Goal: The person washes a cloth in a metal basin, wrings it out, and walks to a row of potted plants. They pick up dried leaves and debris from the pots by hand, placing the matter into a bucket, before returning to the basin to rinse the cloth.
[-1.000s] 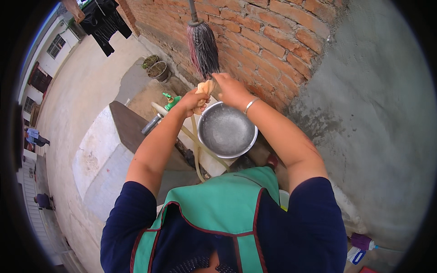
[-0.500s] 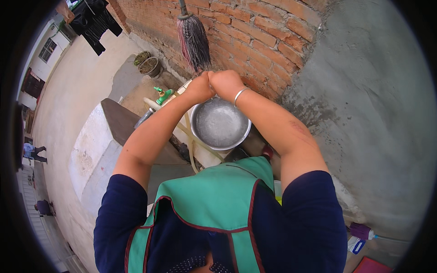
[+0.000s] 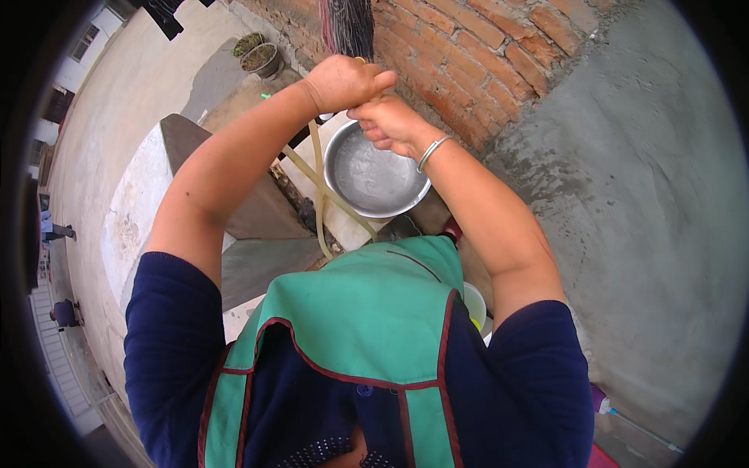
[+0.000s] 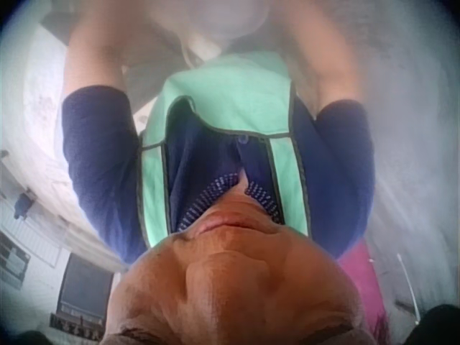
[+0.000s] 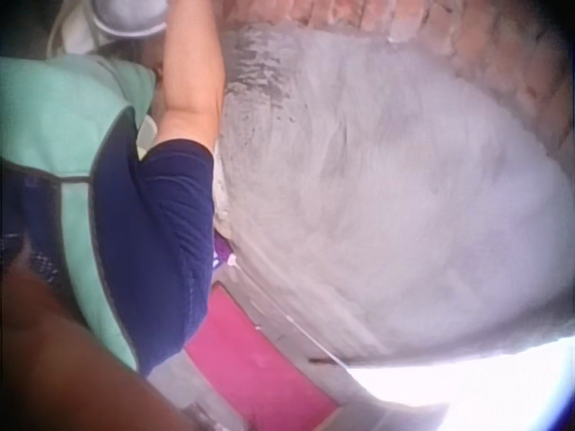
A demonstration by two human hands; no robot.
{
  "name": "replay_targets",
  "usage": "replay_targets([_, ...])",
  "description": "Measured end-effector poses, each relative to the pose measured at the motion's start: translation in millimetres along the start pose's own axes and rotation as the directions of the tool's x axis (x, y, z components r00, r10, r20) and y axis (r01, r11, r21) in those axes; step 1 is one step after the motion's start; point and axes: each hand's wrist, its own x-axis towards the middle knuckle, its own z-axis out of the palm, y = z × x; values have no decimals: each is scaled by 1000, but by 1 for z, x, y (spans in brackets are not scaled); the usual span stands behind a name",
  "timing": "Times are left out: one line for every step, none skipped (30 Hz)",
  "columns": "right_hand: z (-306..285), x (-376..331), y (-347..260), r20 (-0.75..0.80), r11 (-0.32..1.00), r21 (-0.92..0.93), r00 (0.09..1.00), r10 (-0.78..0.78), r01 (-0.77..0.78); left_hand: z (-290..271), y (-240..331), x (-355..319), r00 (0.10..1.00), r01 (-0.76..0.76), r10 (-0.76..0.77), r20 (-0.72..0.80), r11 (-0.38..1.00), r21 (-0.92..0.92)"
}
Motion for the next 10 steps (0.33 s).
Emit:
replay_targets([0,0,-1,49,997,80,999,0,-4,-2,-3,1,999,-32,33,-21,999,6])
replay_targets([0,0,-1,98,987,159,995,-4,-11,-4,-7,3,998,-49,50,-47,998,25])
replay_targets([0,0,-2,147,971,238,989,-12,-24,-7,-9,3,995,-60,62,-72,998,33])
replay_targets([3,-1,-4,186,962,273,982,-28,-25,-10,-12,4,992,-70,74,-98,997,40])
replay_targets([4,-2,-6,217,952,307,975,-48,-21,-12,-15,6,989,-80,86,-123,996,48])
replay_targets([5,-2,-8,247,941,339,966,-69,-19,-14,-18,7,982,-88,97,-160,994,61])
replay_targets([7,-3,-10,277,928,371,957,-91,-20,-14,-21,7,984,-78,88,-155,995,69])
replay_targets([10,-3,-12,290,906,421,951,-103,-31,-15,-23,7,985,-68,79,-151,995,78])
replay_targets([9,-2,-12,330,886,462,936,-124,-46,-16,-25,8,987,-59,71,-147,995,86])
replay_targets([8,-1,-12,368,863,501,918,-147,-63,-16,-26,8,985,-47,57,-161,997,66])
